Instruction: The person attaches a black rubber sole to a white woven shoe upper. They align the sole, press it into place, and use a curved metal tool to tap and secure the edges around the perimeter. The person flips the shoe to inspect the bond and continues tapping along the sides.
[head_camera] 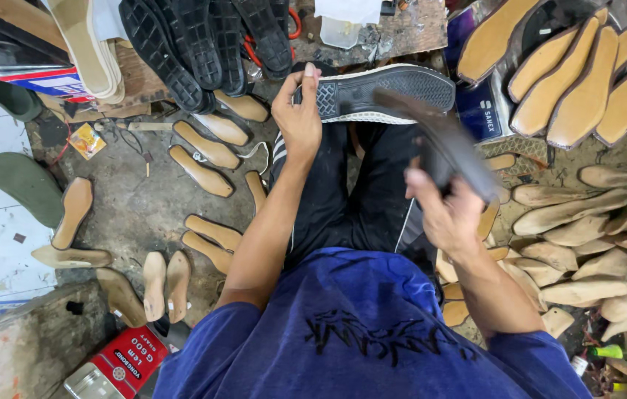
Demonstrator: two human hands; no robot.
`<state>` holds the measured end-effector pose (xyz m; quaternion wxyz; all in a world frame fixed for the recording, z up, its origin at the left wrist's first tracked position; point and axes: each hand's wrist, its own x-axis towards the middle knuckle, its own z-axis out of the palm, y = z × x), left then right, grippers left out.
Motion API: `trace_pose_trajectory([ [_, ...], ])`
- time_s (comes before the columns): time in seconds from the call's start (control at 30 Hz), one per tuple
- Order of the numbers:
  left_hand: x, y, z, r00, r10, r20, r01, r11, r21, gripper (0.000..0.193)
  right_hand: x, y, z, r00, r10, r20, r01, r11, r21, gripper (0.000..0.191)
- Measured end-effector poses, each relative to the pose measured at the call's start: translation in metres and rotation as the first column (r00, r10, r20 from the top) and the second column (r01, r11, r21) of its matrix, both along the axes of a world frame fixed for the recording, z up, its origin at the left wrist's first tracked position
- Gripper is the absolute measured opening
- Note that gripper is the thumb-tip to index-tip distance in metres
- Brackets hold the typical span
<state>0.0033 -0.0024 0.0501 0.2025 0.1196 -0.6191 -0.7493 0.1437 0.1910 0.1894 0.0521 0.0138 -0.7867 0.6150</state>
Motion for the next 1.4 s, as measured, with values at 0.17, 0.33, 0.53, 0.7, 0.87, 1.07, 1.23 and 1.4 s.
trace_pose_trajectory([
  [0.17, -0.001, 0.002, 0.006, 0.999, 0.006, -0.045, -0.001, 0.995, 0.096, 0.025, -0.025, -0.016, -0.013, 0.787, -0.003, -0.617, -0.146, 0.97, -0.192, 0.026],
  [0.33, -0.001, -0.003, 0.012, 0.999, 0.032, -0.003, -0.032, 0.998, -0.062, 0.027, -0.04, -0.023, -0.042, 0.974, 0.156, -0.167, -0.085, 0.926, 0.367, 0.025],
  [0.53, -0.001, 0.001, 0.015, 0.999, 0.018, -0.027, -0.019, 1.0, -0.018, 0.029, -0.025, -0.011, -0.063, 0.899, -0.089, -0.429, -0.065, 0.942, -0.33, 0.027],
  [0.7, -0.001, 0.001, 0.017, 1.0, 0.028, 0.0, -0.028, 0.998, -0.059, 0.03, -0.034, -0.002, -0.073, 0.991, 0.053, -0.123, -0.018, 0.963, 0.269, 0.019],
  [0.87, 0.004, -0.001, 0.018, 0.999, 0.039, 0.008, -0.038, 0.993, -0.11, 0.032, -0.028, -0.005, -0.068, 0.983, -0.052, -0.174, 0.031, 0.992, -0.121, 0.02],
  [1.07, -0.003, 0.002, 0.007, 0.999, 0.052, 0.012, -0.05, 0.989, -0.142, 0.029, -0.031, -0.015, -0.064, 0.984, 0.069, -0.163, -0.012, 0.945, 0.326, 0.023],
  [1.23, -0.003, 0.002, 0.002, 1.0, 0.026, -0.013, -0.026, 0.999, -0.047, 0.029, -0.03, -0.014, -0.066, 0.945, -0.079, -0.316, 0.024, 0.984, -0.175, 0.02],
  [1.4, -0.003, 0.0, 0.005, 0.999, 0.047, 0.024, -0.043, 0.987, -0.157, 0.031, -0.027, -0.011, -0.069, 0.976, -0.013, -0.216, 0.081, 0.948, 0.309, 0.017],
])
